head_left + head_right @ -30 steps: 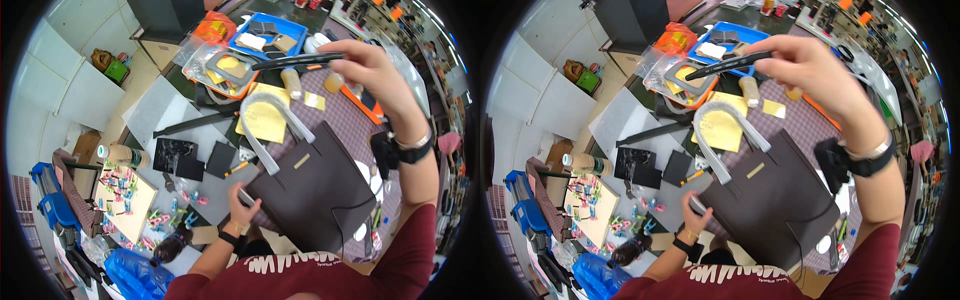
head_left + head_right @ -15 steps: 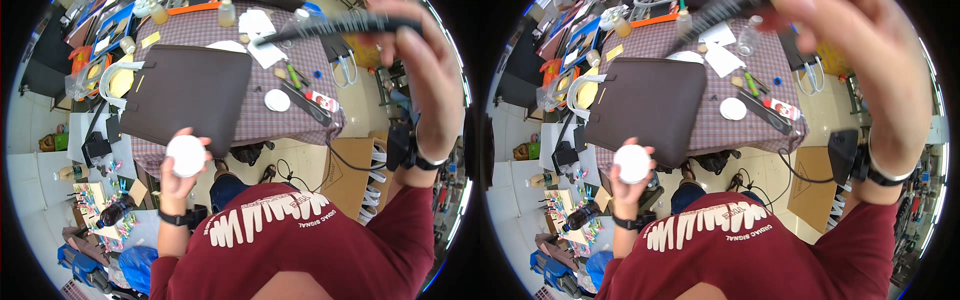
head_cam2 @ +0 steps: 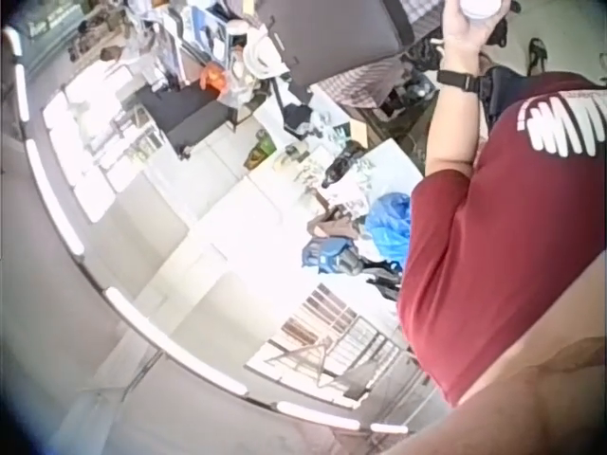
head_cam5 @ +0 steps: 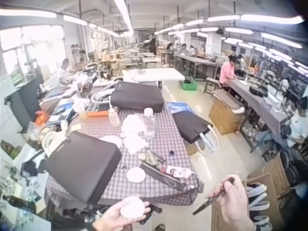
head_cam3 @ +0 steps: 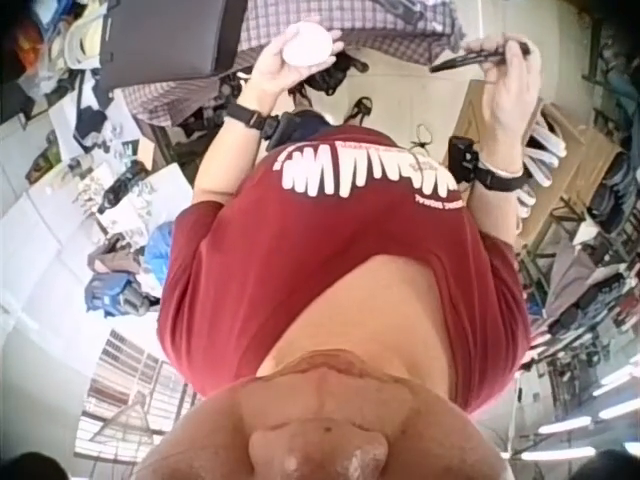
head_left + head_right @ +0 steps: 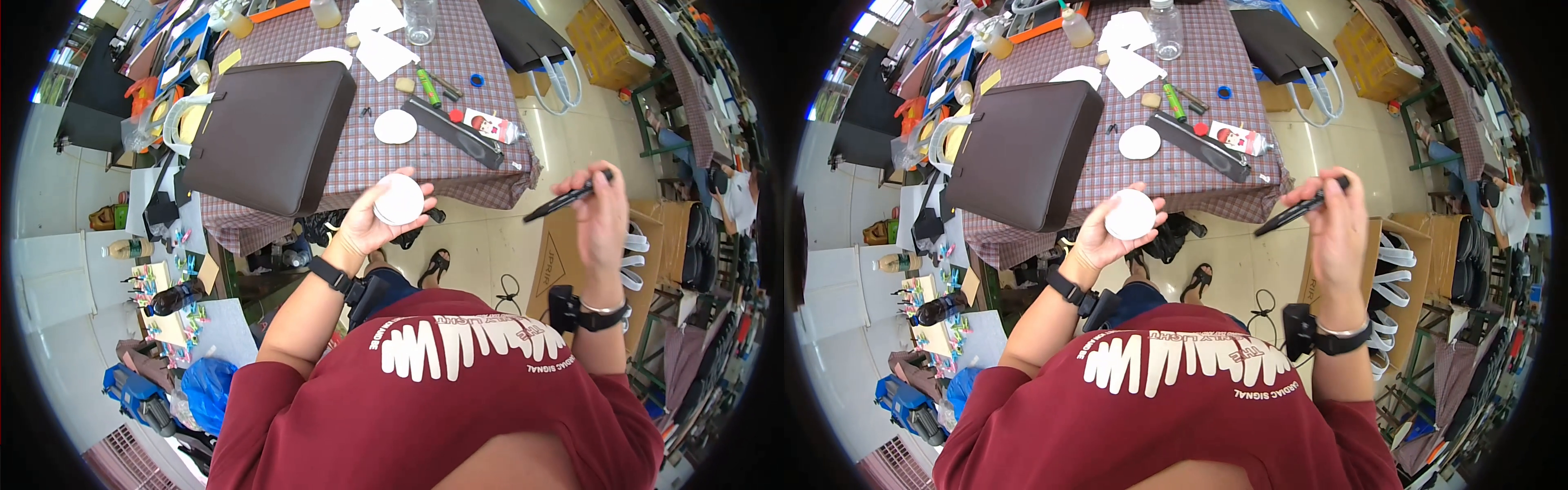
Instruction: Marking circular patterns on leather pieces using a template and a pen.
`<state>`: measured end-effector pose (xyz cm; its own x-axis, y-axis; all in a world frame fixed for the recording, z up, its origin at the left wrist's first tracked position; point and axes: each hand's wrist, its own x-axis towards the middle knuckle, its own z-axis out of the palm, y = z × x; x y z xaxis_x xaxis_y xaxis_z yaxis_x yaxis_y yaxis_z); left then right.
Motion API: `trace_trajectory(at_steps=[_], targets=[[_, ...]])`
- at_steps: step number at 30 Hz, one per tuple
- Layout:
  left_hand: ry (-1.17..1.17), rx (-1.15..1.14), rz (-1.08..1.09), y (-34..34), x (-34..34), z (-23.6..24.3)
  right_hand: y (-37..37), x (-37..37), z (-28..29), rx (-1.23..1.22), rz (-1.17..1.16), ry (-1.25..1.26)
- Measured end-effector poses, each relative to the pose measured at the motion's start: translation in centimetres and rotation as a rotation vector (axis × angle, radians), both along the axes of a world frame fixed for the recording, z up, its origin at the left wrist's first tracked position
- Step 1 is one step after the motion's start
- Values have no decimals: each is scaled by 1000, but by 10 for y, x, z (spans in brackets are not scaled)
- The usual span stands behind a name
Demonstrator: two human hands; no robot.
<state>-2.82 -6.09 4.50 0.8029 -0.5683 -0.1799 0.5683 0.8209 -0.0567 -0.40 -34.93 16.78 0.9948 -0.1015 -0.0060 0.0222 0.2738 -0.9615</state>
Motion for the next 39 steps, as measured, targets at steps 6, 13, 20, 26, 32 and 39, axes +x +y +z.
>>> trace_trajectory(at_steps=[6, 13, 20, 26, 32, 39], targets=[[-31, 649, -109, -8, 27, -23, 13, 19, -20, -223, 15, -168], [-180, 1469, 161, -55, 84, -84, 27, 12, -45, -206, 42, -33], [-570, 2256, 370, -64, 84, -66, 27, 17, -65, -531, -8, -127], [-1040, 2090, 328, -53, 29, 19, 29, 19, -81, -296, 121, 73], [-1218, 2178, -105, -49, 3, 34, 61, 15, -85, -113, 414, 287], [-1173, 1971, -359, -34, -5, 57, 67, 14, -70, -10, 570, 544]])
